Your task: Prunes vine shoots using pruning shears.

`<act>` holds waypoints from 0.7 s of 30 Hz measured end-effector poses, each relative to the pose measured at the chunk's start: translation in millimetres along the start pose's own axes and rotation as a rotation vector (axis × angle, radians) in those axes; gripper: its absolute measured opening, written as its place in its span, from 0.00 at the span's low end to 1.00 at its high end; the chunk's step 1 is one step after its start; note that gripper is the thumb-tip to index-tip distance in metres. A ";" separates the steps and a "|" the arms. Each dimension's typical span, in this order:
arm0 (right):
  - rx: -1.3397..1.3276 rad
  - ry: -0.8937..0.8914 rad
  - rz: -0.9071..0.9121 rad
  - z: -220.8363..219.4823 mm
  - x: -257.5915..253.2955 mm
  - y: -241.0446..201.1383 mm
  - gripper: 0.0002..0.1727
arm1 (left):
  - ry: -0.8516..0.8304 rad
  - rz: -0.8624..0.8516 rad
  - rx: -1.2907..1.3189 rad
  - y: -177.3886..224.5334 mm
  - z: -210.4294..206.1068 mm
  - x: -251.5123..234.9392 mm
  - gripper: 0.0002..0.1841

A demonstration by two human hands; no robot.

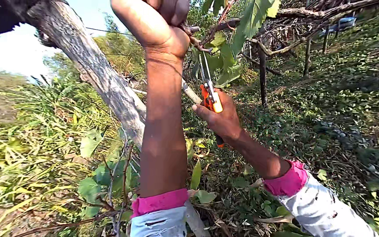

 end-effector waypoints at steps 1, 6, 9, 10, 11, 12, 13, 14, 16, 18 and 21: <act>-0.035 0.015 -0.011 -3.4 -0.4 -1.6 0.22 | -0.008 0.003 0.022 0.5 -0.5 0.1 0.33; -0.147 0.059 0.026 -13.1 -2.9 -0.4 0.17 | 0.003 0.006 0.075 1.8 -1.6 2.3 0.32; -0.195 0.057 0.033 -9.9 -5.6 3.3 0.14 | -0.013 0.022 0.106 0.8 -2.1 2.8 0.31; -0.190 0.069 0.023 -7.7 -6.4 5.0 0.14 | -0.028 0.027 0.128 0.4 -2.4 2.3 0.31; -0.167 0.089 0.005 -4.7 -7.3 7.6 0.14 | -0.039 0.031 0.147 0.9 -2.3 1.8 0.32; -0.091 0.114 -0.008 1.2 -7.2 10.1 0.16 | -0.041 0.038 0.152 0.9 -2.3 2.2 0.32; 0.020 0.140 -0.007 9.3 -5.8 11.0 0.16 | -0.035 0.046 0.146 0.4 -1.2 3.7 0.33; 0.128 0.160 0.008 18.0 -4.7 10.4 0.16 | -0.034 0.052 0.141 0.3 0.3 4.4 0.33; 0.266 0.127 0.074 34.4 -4.1 9.6 0.21 | -0.056 0.054 0.122 2.7 2.0 2.6 0.34; 0.373 0.115 0.192 51.1 -6.5 11.9 0.23 | -0.060 0.078 0.109 3.1 5.3 4.3 0.34; 0.427 0.033 0.209 72.4 -18.5 1.8 0.22 | -0.080 0.096 0.114 4.3 6.5 5.3 0.33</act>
Point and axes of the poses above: each hand's wrist, its own x-axis away from the middle knuckle, its own z-axis out of the back of the hand, y = z × x, the point moved 6 cm from there along -x, towards the middle knuckle, and after that the axes turned 11 degrees about x, right-handed, at the moved point
